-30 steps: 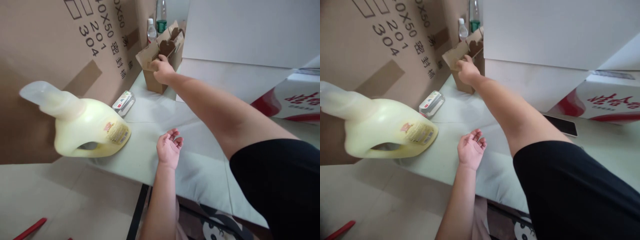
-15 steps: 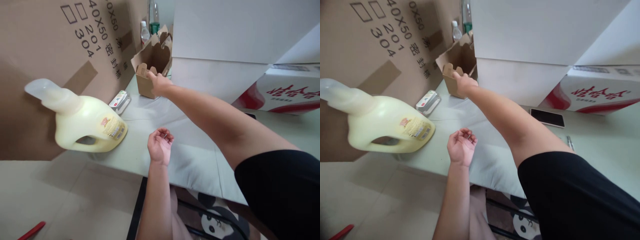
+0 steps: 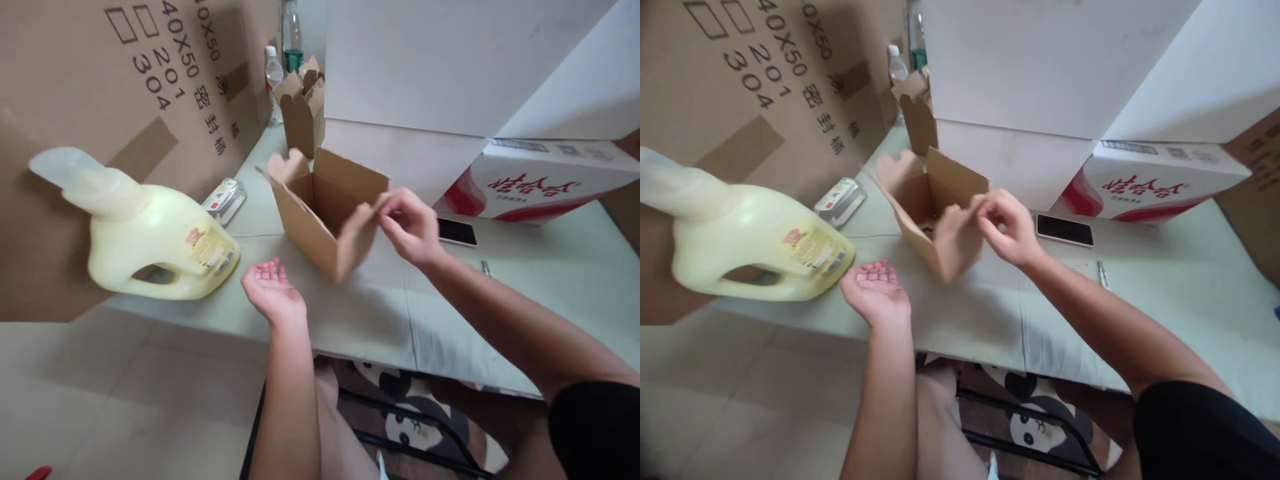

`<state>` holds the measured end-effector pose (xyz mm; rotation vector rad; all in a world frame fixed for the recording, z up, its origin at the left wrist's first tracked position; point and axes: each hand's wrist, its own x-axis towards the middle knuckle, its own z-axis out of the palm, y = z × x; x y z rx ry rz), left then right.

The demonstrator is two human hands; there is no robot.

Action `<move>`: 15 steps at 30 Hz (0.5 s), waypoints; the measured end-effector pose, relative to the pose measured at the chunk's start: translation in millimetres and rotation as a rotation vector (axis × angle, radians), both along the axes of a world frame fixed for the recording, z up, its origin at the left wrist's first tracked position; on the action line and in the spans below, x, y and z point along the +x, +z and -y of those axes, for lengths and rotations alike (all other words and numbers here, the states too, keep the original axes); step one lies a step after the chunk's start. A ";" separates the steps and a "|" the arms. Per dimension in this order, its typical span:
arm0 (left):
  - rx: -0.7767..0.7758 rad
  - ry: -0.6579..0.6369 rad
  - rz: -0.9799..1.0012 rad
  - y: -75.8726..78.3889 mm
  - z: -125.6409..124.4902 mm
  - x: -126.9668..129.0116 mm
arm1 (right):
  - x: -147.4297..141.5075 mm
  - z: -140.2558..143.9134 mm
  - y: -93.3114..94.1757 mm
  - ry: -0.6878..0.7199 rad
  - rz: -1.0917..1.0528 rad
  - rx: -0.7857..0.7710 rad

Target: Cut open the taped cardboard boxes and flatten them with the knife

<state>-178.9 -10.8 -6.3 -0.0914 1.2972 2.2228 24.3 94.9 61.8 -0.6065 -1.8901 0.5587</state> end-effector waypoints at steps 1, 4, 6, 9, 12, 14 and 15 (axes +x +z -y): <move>0.006 -0.026 -0.041 0.5 -0.3 2.3 | 26.3 14.7 -0.6 -0.015 -0.012 0.028; -0.015 -0.188 -0.065 3.8 -4.1 16.9 | 100.4 57.3 -1.3 -0.068 0.014 0.076; -0.017 -0.337 -0.064 7.1 -7.9 31.7 | 141.6 80.9 -1.8 -0.090 0.077 0.066; 0.090 -0.522 -0.148 11.9 -14.4 58.4 | 185.3 102.9 -4.4 -0.147 0.062 0.001; 0.234 -0.666 -0.249 12.8 -22.2 87.4 | 206.9 108.0 -12.9 -0.195 -0.055 -0.046; 0.285 -0.726 -0.308 10.5 -27.6 105.9 | 211.6 105.6 -22.6 -0.219 -0.086 -0.056; 0.296 -0.747 -0.348 9.0 -30.1 114.2 | 212.0 103.8 -28.4 -0.244 -0.071 -0.050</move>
